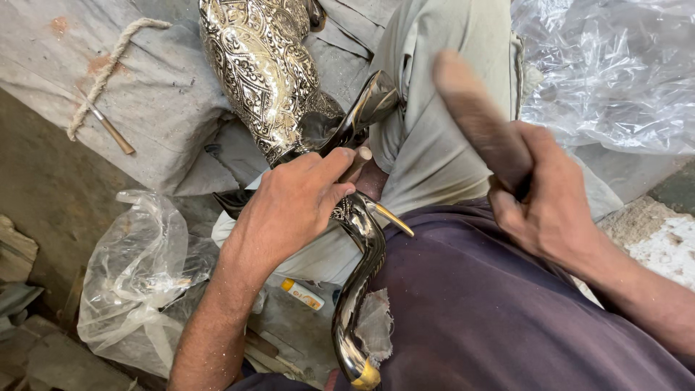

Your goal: The person sits cross-legged on the floor and uses a wooden mallet to repeatedly strike a small metal punch held against a curved, ornate metal object. The person adjusts the punch position and continues hammering the same area throughout the clip.

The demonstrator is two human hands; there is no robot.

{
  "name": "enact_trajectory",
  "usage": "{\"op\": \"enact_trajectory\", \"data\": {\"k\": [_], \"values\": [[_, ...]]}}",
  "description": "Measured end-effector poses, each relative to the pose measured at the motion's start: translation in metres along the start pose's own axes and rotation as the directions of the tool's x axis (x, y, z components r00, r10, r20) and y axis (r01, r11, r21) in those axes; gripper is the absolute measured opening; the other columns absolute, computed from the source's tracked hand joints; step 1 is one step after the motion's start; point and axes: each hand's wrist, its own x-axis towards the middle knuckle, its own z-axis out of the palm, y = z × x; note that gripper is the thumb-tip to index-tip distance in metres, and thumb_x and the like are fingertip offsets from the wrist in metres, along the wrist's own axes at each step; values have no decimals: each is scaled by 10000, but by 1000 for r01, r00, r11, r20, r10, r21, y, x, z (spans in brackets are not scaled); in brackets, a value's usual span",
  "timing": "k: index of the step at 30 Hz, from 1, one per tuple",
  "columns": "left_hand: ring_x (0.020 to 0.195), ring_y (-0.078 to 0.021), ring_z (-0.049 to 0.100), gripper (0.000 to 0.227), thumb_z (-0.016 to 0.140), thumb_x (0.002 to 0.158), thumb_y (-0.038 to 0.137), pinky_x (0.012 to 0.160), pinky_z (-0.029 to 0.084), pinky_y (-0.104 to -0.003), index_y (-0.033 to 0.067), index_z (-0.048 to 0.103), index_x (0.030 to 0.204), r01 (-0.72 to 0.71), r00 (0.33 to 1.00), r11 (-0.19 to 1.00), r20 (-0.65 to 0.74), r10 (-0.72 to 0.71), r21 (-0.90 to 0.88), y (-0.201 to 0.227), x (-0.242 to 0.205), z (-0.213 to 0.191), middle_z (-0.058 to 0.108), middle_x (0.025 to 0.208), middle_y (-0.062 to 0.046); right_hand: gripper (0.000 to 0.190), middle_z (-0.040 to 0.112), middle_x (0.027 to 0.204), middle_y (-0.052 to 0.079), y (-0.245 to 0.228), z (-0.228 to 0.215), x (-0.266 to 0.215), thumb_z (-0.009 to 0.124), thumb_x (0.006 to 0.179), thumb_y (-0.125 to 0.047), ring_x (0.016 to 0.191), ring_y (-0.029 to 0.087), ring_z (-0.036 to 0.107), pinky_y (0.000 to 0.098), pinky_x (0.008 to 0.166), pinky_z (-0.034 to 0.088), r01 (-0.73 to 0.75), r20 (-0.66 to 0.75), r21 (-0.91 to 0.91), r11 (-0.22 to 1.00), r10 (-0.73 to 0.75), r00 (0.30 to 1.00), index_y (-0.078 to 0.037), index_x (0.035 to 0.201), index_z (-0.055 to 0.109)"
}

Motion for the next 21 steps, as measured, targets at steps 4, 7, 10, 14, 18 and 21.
{"op": "enact_trajectory", "data": {"k": [4, 7, 10, 14, 18, 21], "values": [[792, -416, 656, 324, 742, 917, 169, 634, 496, -523, 86, 587, 1189, -5, 1000, 1000, 11, 5, 7, -1, 1, 0, 632, 825, -162, 612, 658, 1032, 180, 0, -1, -3, 649, 753, -12, 894, 305, 644, 462, 776, 536, 276, -32, -360, 891, -308, 951, -23, 1357, 545], [787, -419, 656, 323, 738, 920, 173, 634, 495, -530, 91, 585, 1193, 1, 1000, 1000, 23, -2, 20, -2, 3, -1, 635, 819, -164, 614, 638, 1083, 190, 0, 1, -4, 627, 779, -35, 898, 295, 639, 433, 762, 544, 275, -14, -206, 939, -284, 959, 4, 1384, 525], [797, -419, 658, 314, 732, 924, 175, 640, 494, -531, 90, 583, 1188, -5, 1000, 1000, 25, 5, 11, -2, 3, -2, 640, 824, -163, 589, 641, 1033, 173, 1, 4, -6, 638, 769, -22, 878, 305, 637, 451, 757, 529, 310, -22, -321, 895, -334, 942, -12, 1351, 545], [781, -424, 654, 304, 733, 913, 176, 633, 498, -528, 104, 599, 1175, 20, 999, 1000, 25, -20, 5, -1, 7, -3, 650, 811, -166, 584, 644, 1007, 169, -1, 6, -7, 649, 746, -26, 878, 311, 641, 463, 766, 524, 291, -49, -323, 901, -323, 945, -17, 1323, 560], [803, -404, 667, 285, 741, 926, 180, 659, 499, -525, 96, 594, 1155, 15, 1000, 1000, 9, -15, 5, -2, 6, 0, 655, 819, -160, 523, 654, 914, 92, -1, 7, -1, 643, 841, -98, 766, 228, 664, 393, 672, 540, 125, -42, 86, 988, -122, 992, -7, 1339, 512], [870, -368, 697, 285, 752, 944, 155, 725, 535, -478, 73, 624, 1185, -3, 997, 1000, -78, 2, -12, -4, 1, 0, 693, 925, -167, 410, 697, 909, 153, 4, 2, 15, 712, 876, -29, 700, 271, 649, 412, 611, 524, 232, -62, -641, 732, -350, 935, -24, 1281, 647]]}}
